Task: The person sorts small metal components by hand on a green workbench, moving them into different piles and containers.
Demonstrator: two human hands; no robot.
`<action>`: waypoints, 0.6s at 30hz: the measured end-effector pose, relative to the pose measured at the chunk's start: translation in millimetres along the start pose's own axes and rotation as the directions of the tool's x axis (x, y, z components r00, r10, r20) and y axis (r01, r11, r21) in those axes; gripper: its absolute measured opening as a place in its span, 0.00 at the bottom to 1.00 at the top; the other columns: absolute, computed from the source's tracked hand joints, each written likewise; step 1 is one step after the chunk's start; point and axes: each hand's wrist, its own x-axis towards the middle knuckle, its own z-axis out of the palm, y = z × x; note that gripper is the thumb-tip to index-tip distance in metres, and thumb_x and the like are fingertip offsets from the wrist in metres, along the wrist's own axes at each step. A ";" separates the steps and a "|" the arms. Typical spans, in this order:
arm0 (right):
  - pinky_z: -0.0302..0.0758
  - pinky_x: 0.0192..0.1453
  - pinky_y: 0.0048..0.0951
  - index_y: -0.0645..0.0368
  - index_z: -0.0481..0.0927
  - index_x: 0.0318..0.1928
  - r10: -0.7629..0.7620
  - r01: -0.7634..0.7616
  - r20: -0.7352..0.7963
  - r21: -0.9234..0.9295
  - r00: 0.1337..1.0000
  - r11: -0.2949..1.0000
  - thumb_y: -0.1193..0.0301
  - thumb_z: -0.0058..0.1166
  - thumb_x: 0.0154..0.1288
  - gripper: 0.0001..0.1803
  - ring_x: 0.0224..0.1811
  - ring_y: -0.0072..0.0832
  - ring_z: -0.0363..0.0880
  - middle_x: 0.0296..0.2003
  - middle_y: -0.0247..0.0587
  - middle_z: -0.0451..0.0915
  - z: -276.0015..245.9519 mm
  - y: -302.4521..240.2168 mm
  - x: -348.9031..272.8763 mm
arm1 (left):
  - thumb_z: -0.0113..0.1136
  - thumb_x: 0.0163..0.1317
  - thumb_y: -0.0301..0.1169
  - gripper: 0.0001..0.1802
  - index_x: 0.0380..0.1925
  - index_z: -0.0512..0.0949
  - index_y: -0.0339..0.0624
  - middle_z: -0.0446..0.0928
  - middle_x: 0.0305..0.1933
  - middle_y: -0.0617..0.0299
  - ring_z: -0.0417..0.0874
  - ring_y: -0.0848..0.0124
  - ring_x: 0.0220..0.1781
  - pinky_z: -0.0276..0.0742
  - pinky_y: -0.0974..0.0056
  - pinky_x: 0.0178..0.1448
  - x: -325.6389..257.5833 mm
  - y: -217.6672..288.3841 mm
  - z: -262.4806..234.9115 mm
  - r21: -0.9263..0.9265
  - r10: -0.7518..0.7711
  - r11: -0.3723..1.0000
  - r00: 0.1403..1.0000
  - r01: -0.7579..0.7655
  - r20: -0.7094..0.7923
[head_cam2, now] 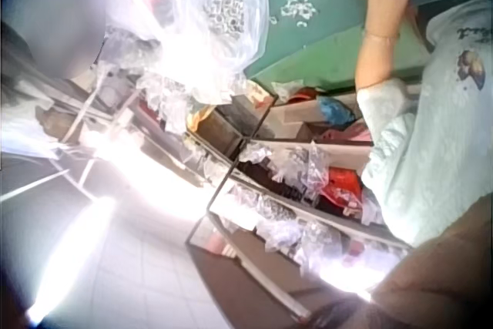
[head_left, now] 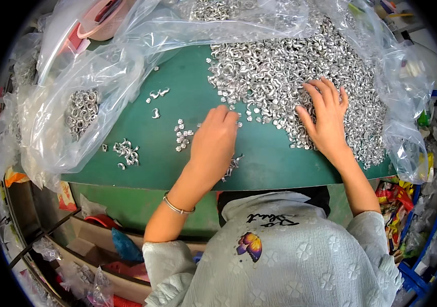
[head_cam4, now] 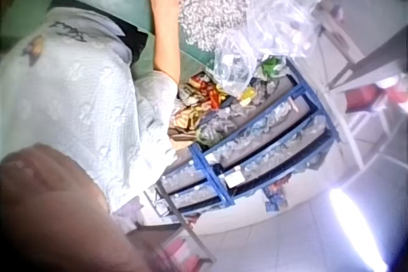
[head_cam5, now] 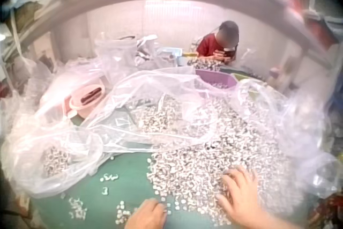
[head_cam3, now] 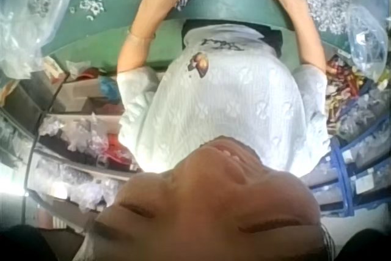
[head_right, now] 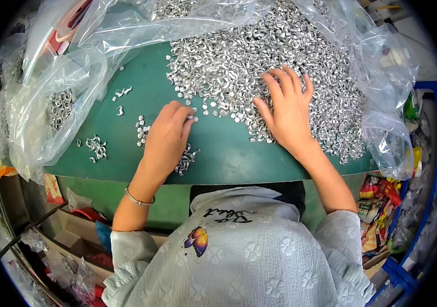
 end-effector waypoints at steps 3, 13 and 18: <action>0.53 0.70 0.53 0.55 0.73 0.58 -0.049 0.064 -0.083 0.188 0.995 0.980 0.66 0.63 0.57 0.28 0.66 0.44 0.64 0.57 0.43 0.70 -4.1 -18.1 9.6 | 0.61 0.56 0.17 0.15 0.45 0.75 0.35 0.75 0.39 0.51 0.79 0.55 0.41 0.76 0.57 0.43 2.0 9.1 7.3 -0.133 -0.037 0.990 0.999 0.037 0.008; 0.56 0.71 0.52 0.52 0.75 0.53 -0.391 0.371 0.164 0.141 0.906 0.918 0.62 0.63 0.58 0.23 0.69 0.36 0.63 0.55 0.37 0.73 -3.0 -19.1 20.8 | 0.59 0.57 0.18 0.19 0.50 0.72 0.34 0.76 0.46 0.48 0.78 0.51 0.49 0.75 0.54 0.51 -15.7 8.3 -25.8 -0.156 -0.203 0.967 0.979 0.202 0.008; 0.58 0.69 0.52 0.53 0.75 0.50 -0.163 0.150 0.111 0.115 0.980 0.982 0.64 0.63 0.58 0.20 0.65 0.39 0.67 0.53 0.39 0.73 -12.2 5.1 12.0 | 0.64 0.54 0.20 0.18 0.46 0.75 0.35 0.76 0.44 0.53 0.76 0.54 0.46 0.73 0.56 0.50 -15.2 8.5 -20.4 0.104 -0.052 0.993 0.999 0.052 -0.001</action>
